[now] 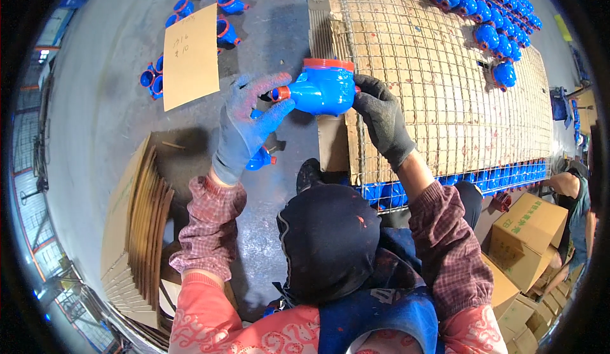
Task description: The person sprays blue components with a silver canister and places them into cardboard boxes, occasionally using cardboard dividers to separate them.
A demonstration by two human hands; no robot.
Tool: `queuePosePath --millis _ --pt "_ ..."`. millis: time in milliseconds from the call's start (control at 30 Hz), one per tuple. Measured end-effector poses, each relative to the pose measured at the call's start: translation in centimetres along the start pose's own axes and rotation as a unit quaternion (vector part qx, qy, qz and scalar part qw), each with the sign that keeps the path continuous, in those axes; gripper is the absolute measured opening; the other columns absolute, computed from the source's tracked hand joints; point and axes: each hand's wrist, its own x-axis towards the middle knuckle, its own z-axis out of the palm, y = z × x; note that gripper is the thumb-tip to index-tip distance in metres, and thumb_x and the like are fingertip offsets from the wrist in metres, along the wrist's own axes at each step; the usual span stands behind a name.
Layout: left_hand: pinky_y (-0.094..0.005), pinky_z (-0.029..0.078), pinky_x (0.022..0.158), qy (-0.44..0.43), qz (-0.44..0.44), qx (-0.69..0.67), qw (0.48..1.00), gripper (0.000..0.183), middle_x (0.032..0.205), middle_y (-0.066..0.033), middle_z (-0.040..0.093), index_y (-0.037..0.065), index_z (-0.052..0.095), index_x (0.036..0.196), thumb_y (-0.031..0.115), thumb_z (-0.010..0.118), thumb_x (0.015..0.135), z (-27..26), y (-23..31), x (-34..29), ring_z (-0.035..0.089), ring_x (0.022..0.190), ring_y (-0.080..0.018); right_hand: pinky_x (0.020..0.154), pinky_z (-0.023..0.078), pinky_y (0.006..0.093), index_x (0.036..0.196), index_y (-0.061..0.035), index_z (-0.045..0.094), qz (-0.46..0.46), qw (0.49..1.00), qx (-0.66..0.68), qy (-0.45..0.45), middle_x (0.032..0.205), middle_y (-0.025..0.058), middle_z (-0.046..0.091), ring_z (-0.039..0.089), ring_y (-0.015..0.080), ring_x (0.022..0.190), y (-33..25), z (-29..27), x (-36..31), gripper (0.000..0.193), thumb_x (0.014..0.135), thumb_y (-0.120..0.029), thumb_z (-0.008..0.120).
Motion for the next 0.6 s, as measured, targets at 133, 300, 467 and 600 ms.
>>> queuePosePath --millis 133,300,467,600 --pt "-0.0344 0.046 0.092 -0.039 -0.011 0.012 0.999 0.039 0.111 -0.0095 0.059 0.008 0.067 0.116 0.019 0.076 0.080 0.1 1.4 0.2 0.057 0.103 -0.0237 0.101 0.043 0.0321 0.127 0.0058 0.055 0.017 1.000 0.013 -0.007 0.122 0.0135 0.062 0.057 0.0195 0.113 -0.5 -0.3 -0.9 0.042 0.091 -0.014 0.062" --pt "-0.0351 0.046 0.090 -0.075 0.023 0.019 0.997 0.040 0.111 -0.0103 0.060 0.009 0.067 0.115 0.020 0.077 0.078 0.4 3.8 1.3 0.057 0.102 -0.0253 0.100 0.045 0.0313 0.130 0.0071 0.050 0.035 0.997 0.063 0.018 0.123 0.0141 0.061 0.058 0.0184 0.113 -0.9 -1.3 -2.8 0.046 0.090 -0.013 0.061" --pt "-0.0349 0.046 0.091 -0.078 0.073 0.002 0.994 0.040 0.110 -0.0084 0.061 0.008 0.067 0.113 0.018 0.078 0.077 0.5 7.2 2.4 0.058 0.100 -0.0248 0.095 0.048 0.0289 0.129 0.0055 0.052 0.024 0.990 0.133 0.035 0.115 0.0103 0.064 0.061 0.0143 0.105 -2.4 -1.8 -5.8 0.048 0.089 -0.016 0.065" --pt "-0.0339 0.048 0.084 -0.076 0.178 0.039 0.980 0.033 0.101 -0.0100 0.065 0.005 0.068 0.106 0.018 0.077 0.078 0.3 10.0 4.1 0.060 0.095 -0.0238 0.095 0.047 0.0308 0.126 0.0035 0.055 -0.009 0.991 0.126 0.047 0.115 0.0095 0.064 0.059 0.0147 0.107 -4.1 -2.6 -8.9 0.046 0.088 -0.019 0.067"
